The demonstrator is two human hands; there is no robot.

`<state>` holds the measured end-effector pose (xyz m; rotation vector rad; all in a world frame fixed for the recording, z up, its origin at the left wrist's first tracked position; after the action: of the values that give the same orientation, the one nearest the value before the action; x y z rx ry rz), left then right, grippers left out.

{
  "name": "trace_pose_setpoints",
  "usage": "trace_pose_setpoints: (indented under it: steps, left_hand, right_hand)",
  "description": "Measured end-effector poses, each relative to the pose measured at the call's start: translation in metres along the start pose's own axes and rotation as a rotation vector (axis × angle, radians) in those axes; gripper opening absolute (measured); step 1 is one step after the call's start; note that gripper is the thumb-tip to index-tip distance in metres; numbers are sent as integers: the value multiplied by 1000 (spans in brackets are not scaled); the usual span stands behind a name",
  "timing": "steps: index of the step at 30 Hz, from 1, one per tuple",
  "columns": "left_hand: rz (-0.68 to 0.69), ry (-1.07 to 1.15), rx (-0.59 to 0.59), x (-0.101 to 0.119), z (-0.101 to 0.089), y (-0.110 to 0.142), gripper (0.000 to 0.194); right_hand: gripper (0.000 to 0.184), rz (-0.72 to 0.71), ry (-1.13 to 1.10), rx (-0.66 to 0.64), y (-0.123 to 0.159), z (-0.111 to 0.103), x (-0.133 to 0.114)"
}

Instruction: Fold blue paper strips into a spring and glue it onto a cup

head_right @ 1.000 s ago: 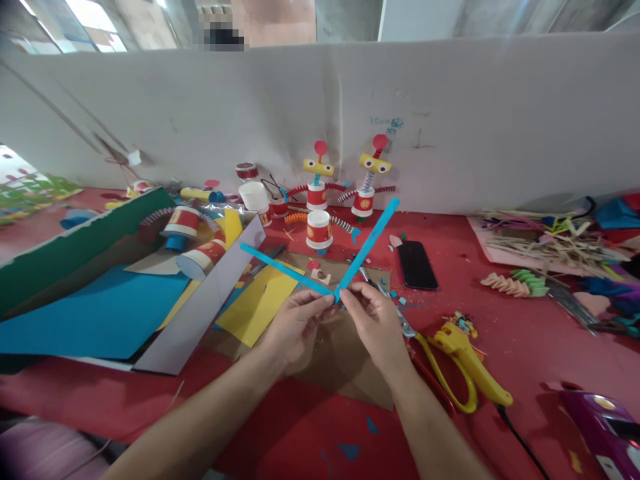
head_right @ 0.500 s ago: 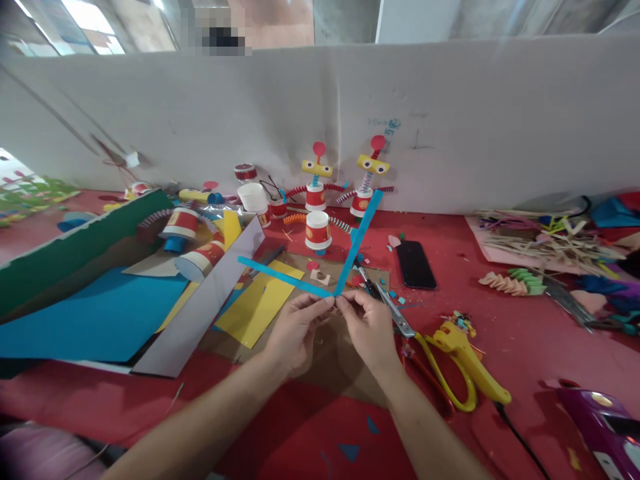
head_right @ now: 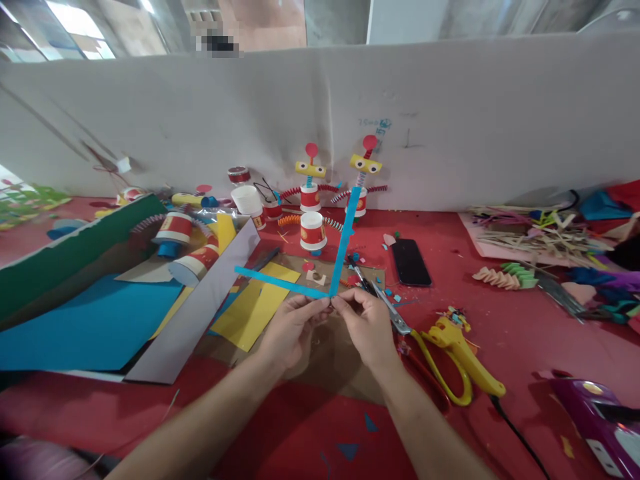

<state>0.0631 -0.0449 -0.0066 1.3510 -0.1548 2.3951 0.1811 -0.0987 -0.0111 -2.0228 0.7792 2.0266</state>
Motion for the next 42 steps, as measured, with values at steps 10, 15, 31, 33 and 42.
trace_pose_setpoints:
  steps: [10,15,31,33,42]
  left_hand:
    - [-67,211,36,5,0,-8,15]
    - [-91,242,-2,4,-1,-8,15]
    - [-129,95,-64,4,-7,-10,16]
    - [-138,110,-46,1,-10,-12,16]
    - [-99,32,-99,-6,-13,-17,23]
  right_hand:
    - [24,-24,-188,-77,3,7,-4]
    - [28,-127,-66,-37,7,8,-5]
    - [18,117,-452,-179,-3,9,-1]
    - [16,141,-481,-192,-2,10,-1]
    - [20,112,-418,-129,-1,13,2]
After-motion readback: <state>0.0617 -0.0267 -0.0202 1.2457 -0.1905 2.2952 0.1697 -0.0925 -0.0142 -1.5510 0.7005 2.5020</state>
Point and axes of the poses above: each hand's wrist, its own y-axis away from the middle knuckle, its own z-axis out of the palm, x = y × z, the point moved 1 cm from there along -y, towards the middle knuckle, and after that the axes turned 15 degrees about z, right-handed, at the moved point
